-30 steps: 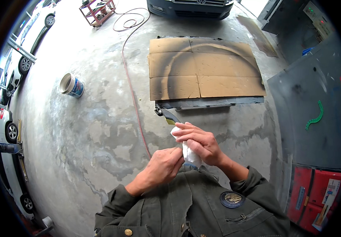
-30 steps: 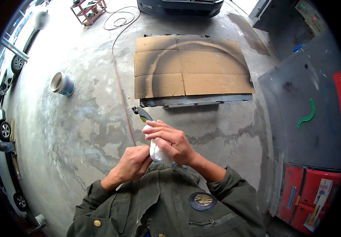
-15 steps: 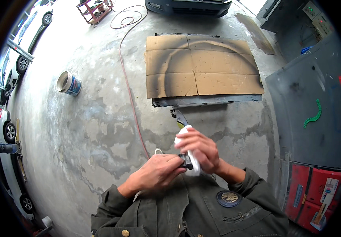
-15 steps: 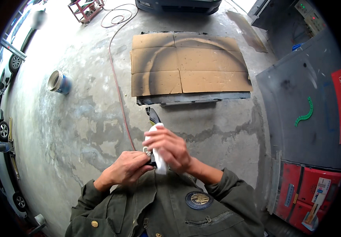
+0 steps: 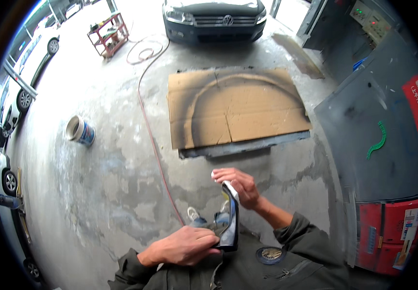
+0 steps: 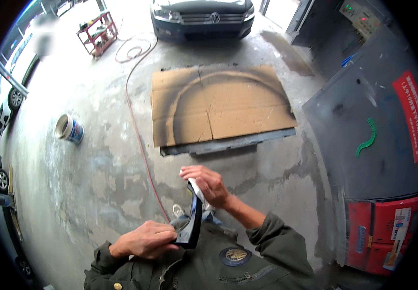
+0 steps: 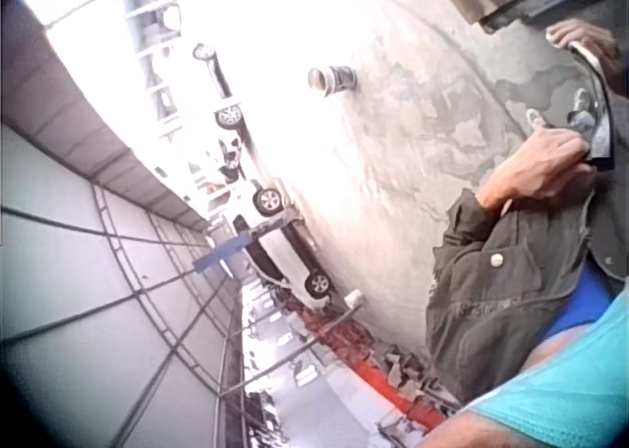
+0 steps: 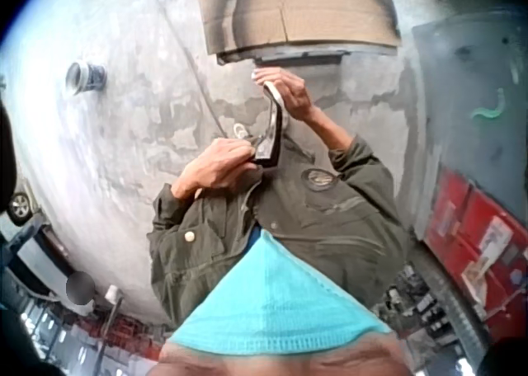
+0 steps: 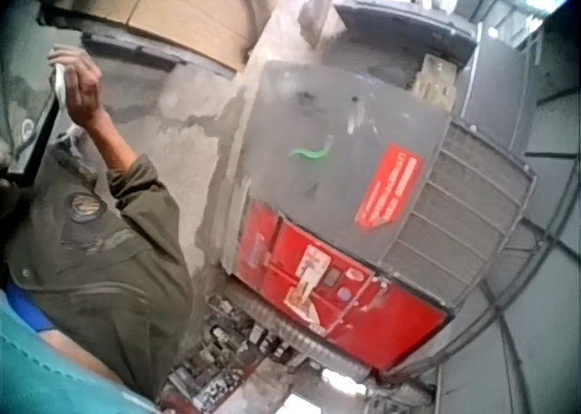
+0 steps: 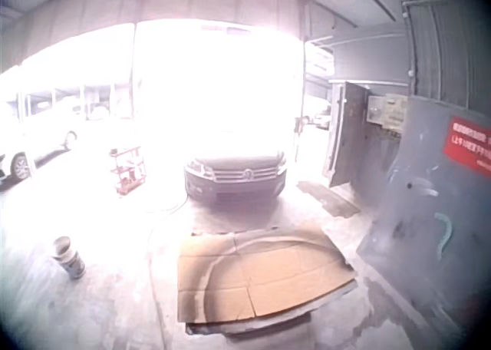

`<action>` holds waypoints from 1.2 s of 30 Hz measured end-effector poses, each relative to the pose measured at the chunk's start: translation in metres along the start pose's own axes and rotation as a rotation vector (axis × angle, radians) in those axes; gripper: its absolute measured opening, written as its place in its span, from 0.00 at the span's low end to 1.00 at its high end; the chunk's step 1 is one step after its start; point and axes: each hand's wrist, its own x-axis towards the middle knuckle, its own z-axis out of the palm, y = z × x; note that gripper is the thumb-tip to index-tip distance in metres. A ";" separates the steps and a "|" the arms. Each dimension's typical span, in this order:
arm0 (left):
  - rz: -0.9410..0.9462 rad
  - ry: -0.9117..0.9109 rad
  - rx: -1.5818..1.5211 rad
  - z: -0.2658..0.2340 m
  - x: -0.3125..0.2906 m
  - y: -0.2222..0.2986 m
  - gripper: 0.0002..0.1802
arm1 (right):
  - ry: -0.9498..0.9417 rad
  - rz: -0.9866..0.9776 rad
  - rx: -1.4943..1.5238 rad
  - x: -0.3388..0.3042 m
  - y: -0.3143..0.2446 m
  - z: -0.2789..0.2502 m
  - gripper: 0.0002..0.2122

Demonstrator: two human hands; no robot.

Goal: The person applies yellow masking tape to a black plastic car part, then wipes it with a white cloth. The person moves through a workshop and enters a paint booth, placing the part on a table and handling a spray gun and tape.

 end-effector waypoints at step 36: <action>-0.515 0.929 -1.069 0.019 -0.011 -0.030 0.16 | 0.042 -0.344 -0.237 0.051 -0.047 0.062 0.17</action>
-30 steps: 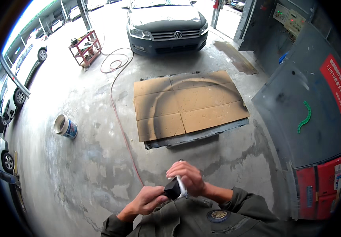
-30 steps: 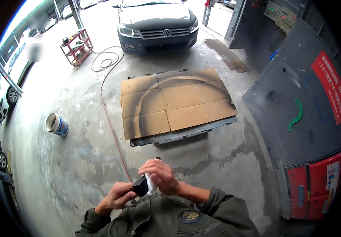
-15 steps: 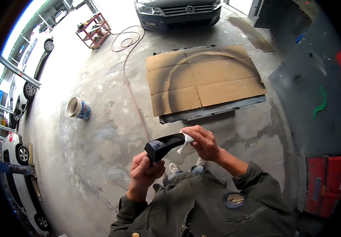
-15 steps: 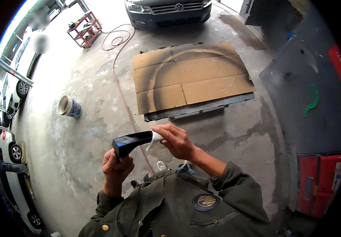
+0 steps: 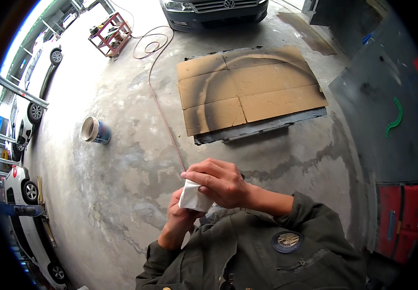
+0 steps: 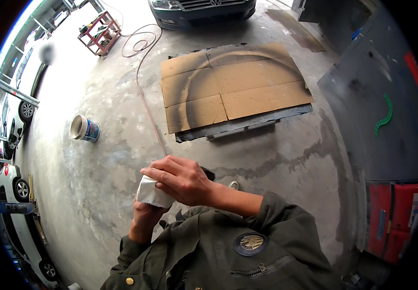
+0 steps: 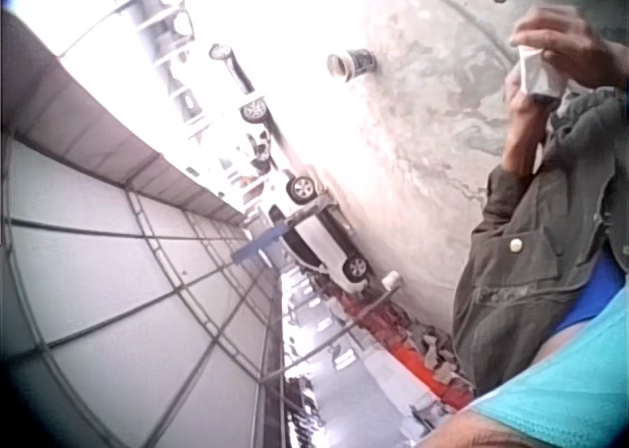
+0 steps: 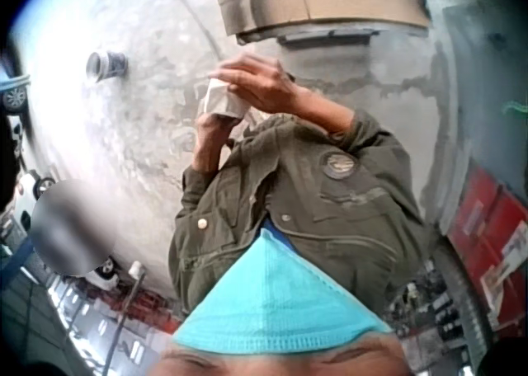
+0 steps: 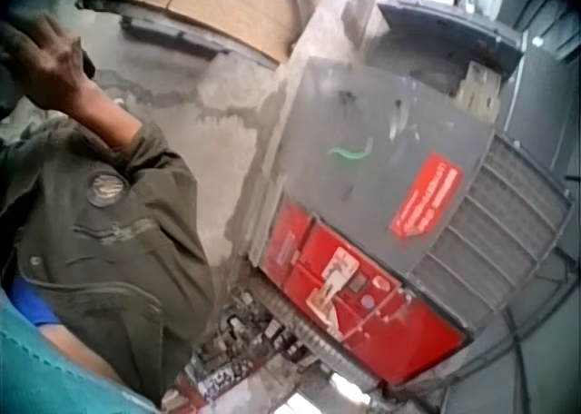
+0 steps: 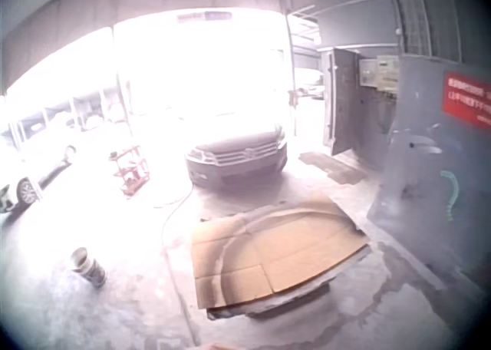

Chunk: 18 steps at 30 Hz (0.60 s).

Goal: The person applies yellow masking tape to a black plastic car part, then wipes it with a white cloth. The person moves through a workshop and enters a paint booth, placing the part on a table and handling a spray gun and tape.

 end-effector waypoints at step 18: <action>0.237 -0.218 -0.527 -0.047 -0.023 0.019 0.18 | 0.088 0.335 0.088 -0.062 0.008 0.001 0.18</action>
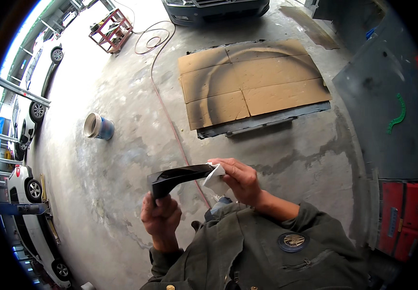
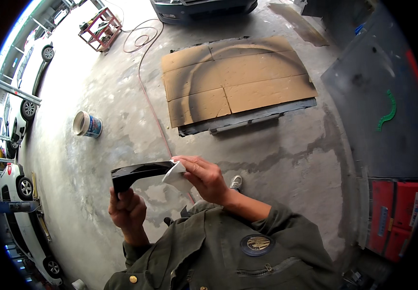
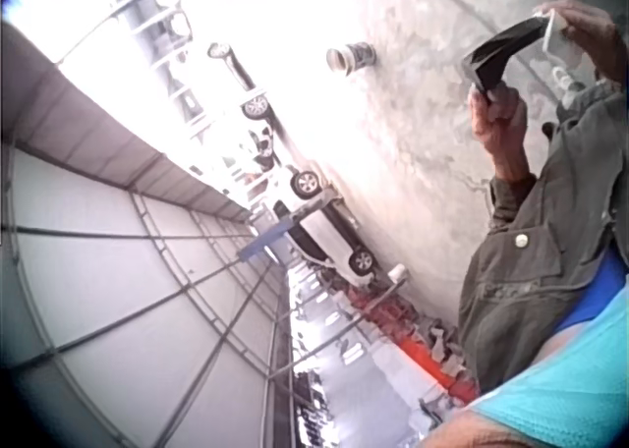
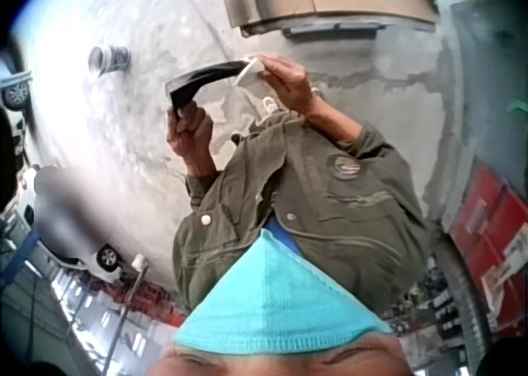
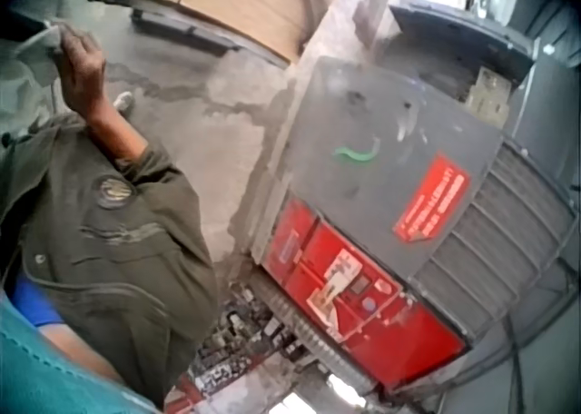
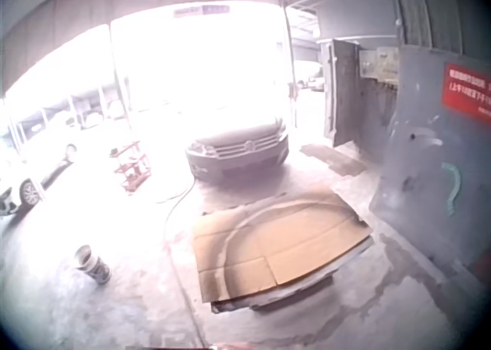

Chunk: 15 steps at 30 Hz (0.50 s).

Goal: The person applies yellow masking tape to a black plastic car part, then wipes it with a white cloth. The person moves through a workshop and enters a paint booth, placing the part on a table and handling a spray gun and tape.

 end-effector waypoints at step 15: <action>0.162 0.003 -0.379 -0.011 -0.009 0.009 0.15 | 0.123 0.655 0.697 -0.005 0.008 -0.009 0.10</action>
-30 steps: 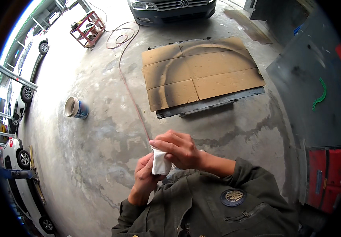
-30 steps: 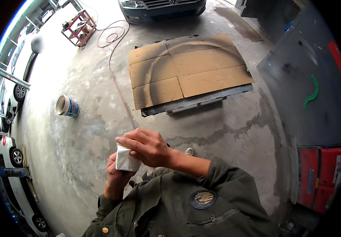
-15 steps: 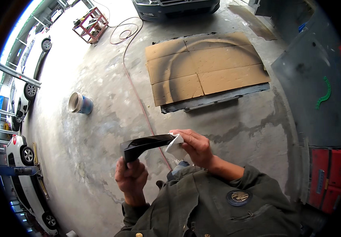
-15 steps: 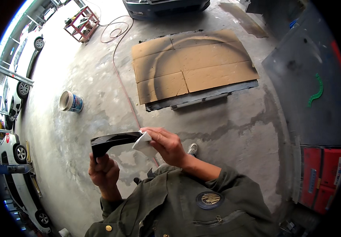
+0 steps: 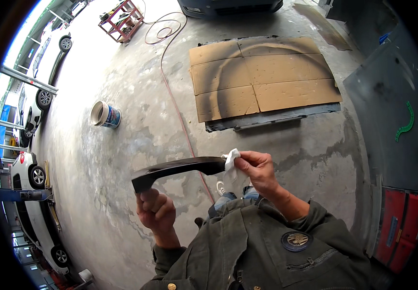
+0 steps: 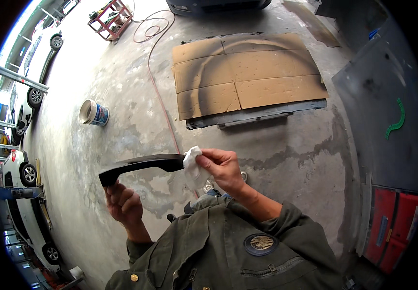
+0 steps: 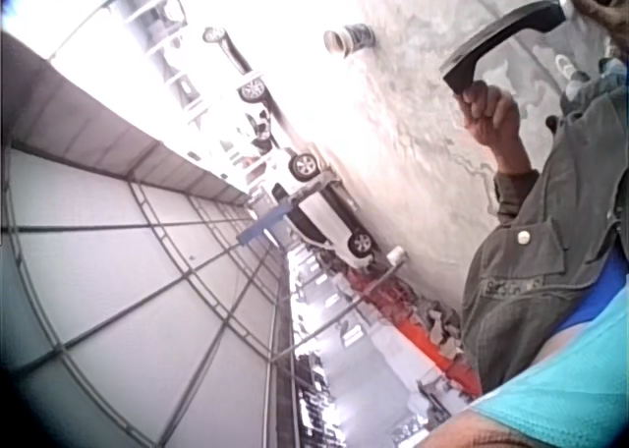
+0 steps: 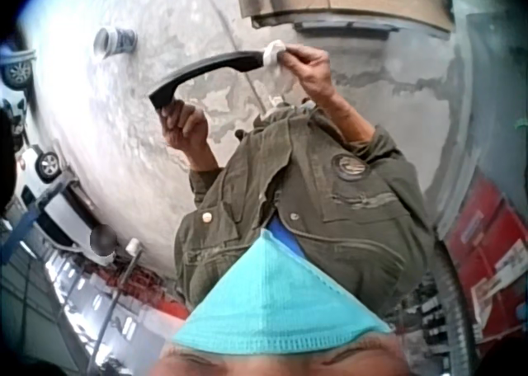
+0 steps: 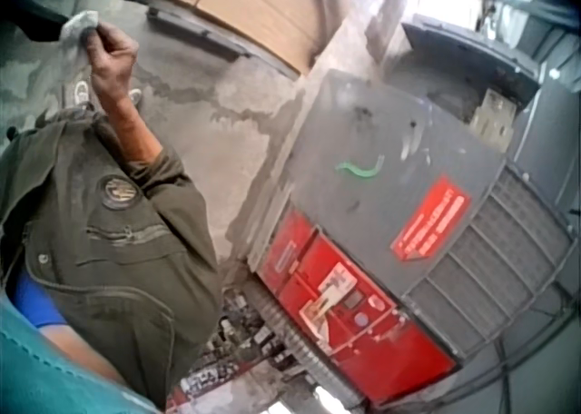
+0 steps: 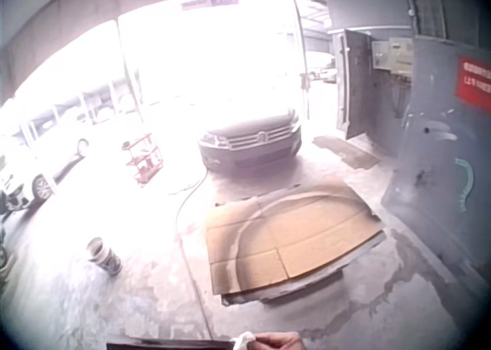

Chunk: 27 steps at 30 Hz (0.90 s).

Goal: The person applies yellow masking tape to a black plastic car part, then wipes it with a white cloth. The person moves through a workshop and enters a paint booth, placing the part on a table and handling a spray gun and tape.

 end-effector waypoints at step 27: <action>-0.563 0.121 0.722 -0.009 0.011 -0.069 0.19 | -0.389 -0.284 -0.619 0.014 -0.041 0.025 0.11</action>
